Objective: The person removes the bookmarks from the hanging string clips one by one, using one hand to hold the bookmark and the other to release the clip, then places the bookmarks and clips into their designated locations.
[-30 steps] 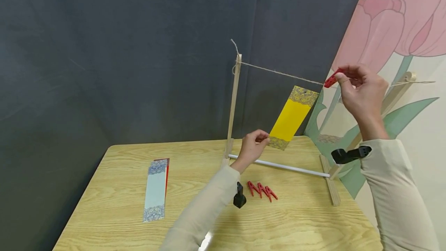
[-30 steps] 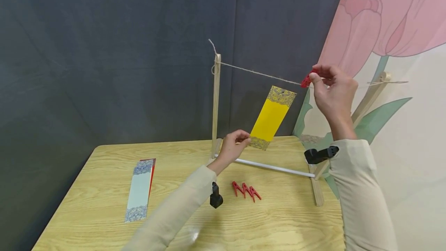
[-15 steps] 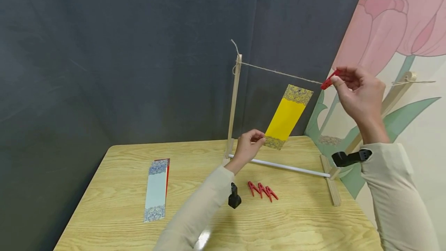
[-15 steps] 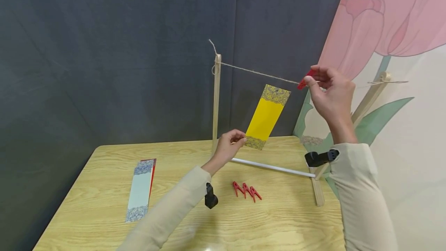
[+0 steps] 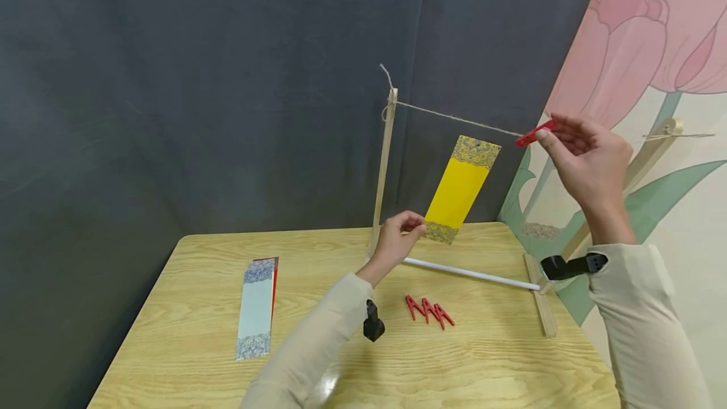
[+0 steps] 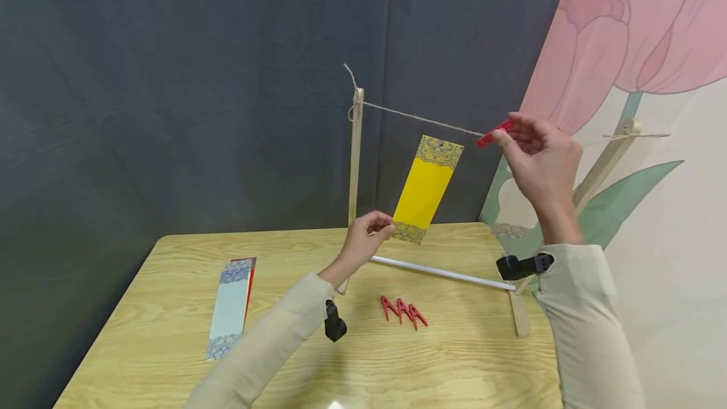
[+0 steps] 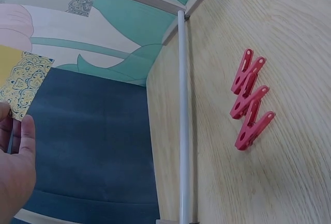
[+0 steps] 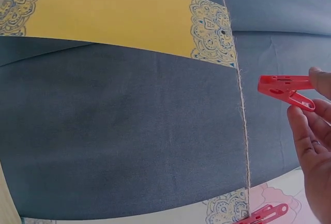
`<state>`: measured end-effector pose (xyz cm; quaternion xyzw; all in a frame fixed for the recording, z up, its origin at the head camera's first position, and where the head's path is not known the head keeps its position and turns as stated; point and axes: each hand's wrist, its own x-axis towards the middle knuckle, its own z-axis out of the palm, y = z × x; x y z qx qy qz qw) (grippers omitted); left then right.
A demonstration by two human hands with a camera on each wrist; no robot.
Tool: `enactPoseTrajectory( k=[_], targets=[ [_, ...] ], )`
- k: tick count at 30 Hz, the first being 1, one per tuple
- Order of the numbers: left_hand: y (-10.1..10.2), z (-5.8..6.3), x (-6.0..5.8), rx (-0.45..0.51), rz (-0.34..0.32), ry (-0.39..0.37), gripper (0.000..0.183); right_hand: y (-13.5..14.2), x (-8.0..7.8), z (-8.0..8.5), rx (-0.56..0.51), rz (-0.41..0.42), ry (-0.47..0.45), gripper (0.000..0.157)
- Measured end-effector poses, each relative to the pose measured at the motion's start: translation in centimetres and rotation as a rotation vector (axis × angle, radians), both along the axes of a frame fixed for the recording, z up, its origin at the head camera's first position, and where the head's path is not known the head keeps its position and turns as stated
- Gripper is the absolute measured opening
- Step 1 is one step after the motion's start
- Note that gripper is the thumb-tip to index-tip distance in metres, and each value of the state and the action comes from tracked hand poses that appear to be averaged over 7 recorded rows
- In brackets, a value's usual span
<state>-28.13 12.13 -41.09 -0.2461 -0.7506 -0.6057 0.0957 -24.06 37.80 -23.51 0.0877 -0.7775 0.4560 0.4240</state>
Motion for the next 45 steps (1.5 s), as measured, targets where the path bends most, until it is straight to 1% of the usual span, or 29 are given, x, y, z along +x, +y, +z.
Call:
enactPoseTrajectory(
  k=[4, 10, 12, 17, 20, 30, 32, 37, 40, 45],
  targets=[
    [0.0, 0.3, 0.5, 0.009, 0.004, -0.008, 0.009, 0.6, 0.3, -0.1, -0.041, 0.041, -0.022, 0.032],
    [0.0, 0.9, 1.3, 0.016, 0.018, -0.033, 0.009, 1.5, 0.5, -0.3, -0.08, 0.077, -0.025, 0.032],
    [0.0, 1.4, 1.9, 0.013, 0.022, -0.032, 0.009, 1.8, 0.6, -0.2, -0.095, 0.084, -0.03, 0.033],
    [-0.1, 3.0, 3.7, 0.001, 0.026, -0.021, 0.012, 2.6, 1.1, -0.3, -0.11, 0.089, -0.036, 0.032],
    [-0.1, 3.6, 4.4, -0.015, 0.039, -0.024, 0.012, 3.1, 1.3, -0.6, -0.112, 0.104, -0.034, 0.032],
    [0.3, 3.9, 5.4, -0.038, 0.082, -0.024, 0.013, 4.4, 1.8, -1.8, -0.131, 0.153, -0.044, 0.035],
    [0.3, 3.4, 4.9, -0.039, 0.084, -0.03, 0.013, 4.6, 1.7, -2.0, -0.149, 0.173, -0.048, 0.036],
    [0.4, 1.6, 3.3, -0.045, 0.082, -0.042, 0.012, 5.2, 1.8, -2.5, -0.18, 0.195, -0.054, 0.036],
    [0.4, 1.2, 3.1, -0.054, 0.086, -0.052, 0.011, 5.4, 1.8, -2.8, -0.162, 0.183, -0.074, 0.035],
    [0.2, 1.2, 3.2, -0.047, 0.077, -0.071, 0.01, 5.8, 1.4, -3.5, -0.132, 0.175, -0.083, 0.035]
  ],
)
